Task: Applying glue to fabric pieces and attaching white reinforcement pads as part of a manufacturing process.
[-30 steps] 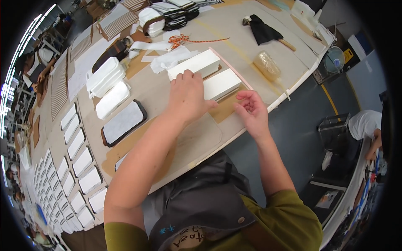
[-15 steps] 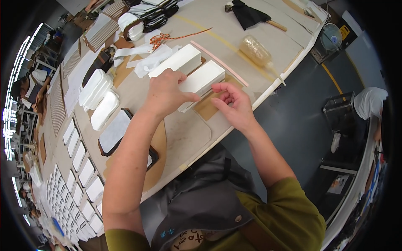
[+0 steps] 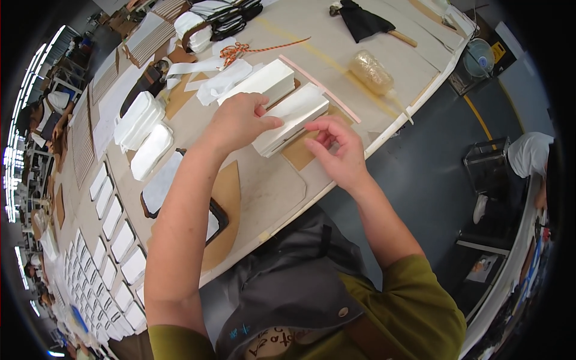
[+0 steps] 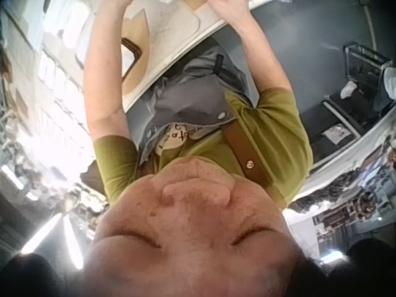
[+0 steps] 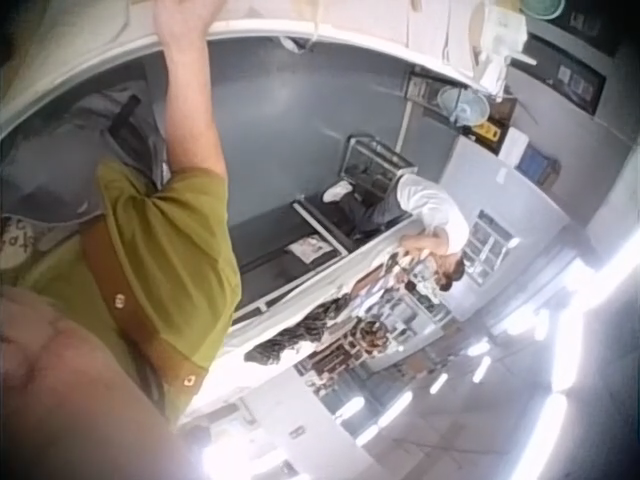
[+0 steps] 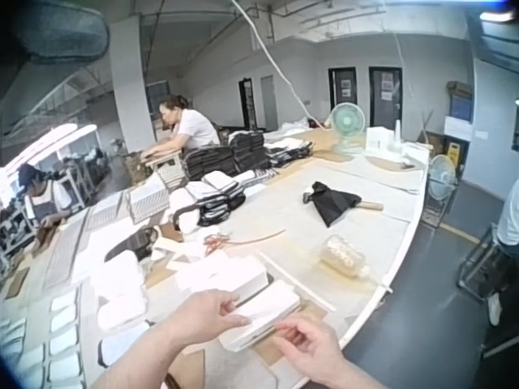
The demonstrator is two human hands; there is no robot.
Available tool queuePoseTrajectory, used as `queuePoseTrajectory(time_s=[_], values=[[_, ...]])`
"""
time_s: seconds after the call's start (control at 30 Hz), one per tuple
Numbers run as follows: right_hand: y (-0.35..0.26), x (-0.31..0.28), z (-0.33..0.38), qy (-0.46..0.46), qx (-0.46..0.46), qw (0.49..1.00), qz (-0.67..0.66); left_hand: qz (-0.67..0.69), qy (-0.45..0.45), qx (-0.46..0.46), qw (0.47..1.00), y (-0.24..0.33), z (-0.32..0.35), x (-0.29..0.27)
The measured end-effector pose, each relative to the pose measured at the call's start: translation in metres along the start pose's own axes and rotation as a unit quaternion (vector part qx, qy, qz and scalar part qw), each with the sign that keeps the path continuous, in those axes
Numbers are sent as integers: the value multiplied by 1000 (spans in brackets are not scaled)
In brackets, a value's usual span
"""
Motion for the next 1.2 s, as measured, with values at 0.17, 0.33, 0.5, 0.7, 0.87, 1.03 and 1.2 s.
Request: queuePoseTrajectory(time_s=[0.17, 0.33, 0.5, 0.7, 0.87, 1.03, 1.2], values=[[-42, 14, 1, -24, -238, 961, 141, 68, -33, -23, 997, -8, -1, 0], [-42, 15, 1, -13, -210, 963, 171, -30, 5, 40, 999, 10, 5, 6], [-44, 14, 3, -32, -190, 964, 184, -17, 104, 42, 993, 8, 25, -7], [-51, 41, 4, -105, -118, 985, 75, 144, 315, 81, 935, -13, 111, -31], [-74, 119, 36, -238, 109, 902, -343, 207, 340, 18, 917, -36, 173, -21], [-76, 185, 59, -292, 157, 882, -335, 243, 433, -36, 867, -83, 235, -28], [-105, 211, 48, -414, 85, 878, -224, 44, 509, -99, 854, -151, 326, -44]])
Point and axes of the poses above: each hand's wrist, its own z-axis away from the middle knuckle, its own x-axis out of the palm, y = z × x, the point moved 8 cm from there along -z, towards the middle knuckle, and after that the axes turned 8 degrees about y, right-handed, at the moved point
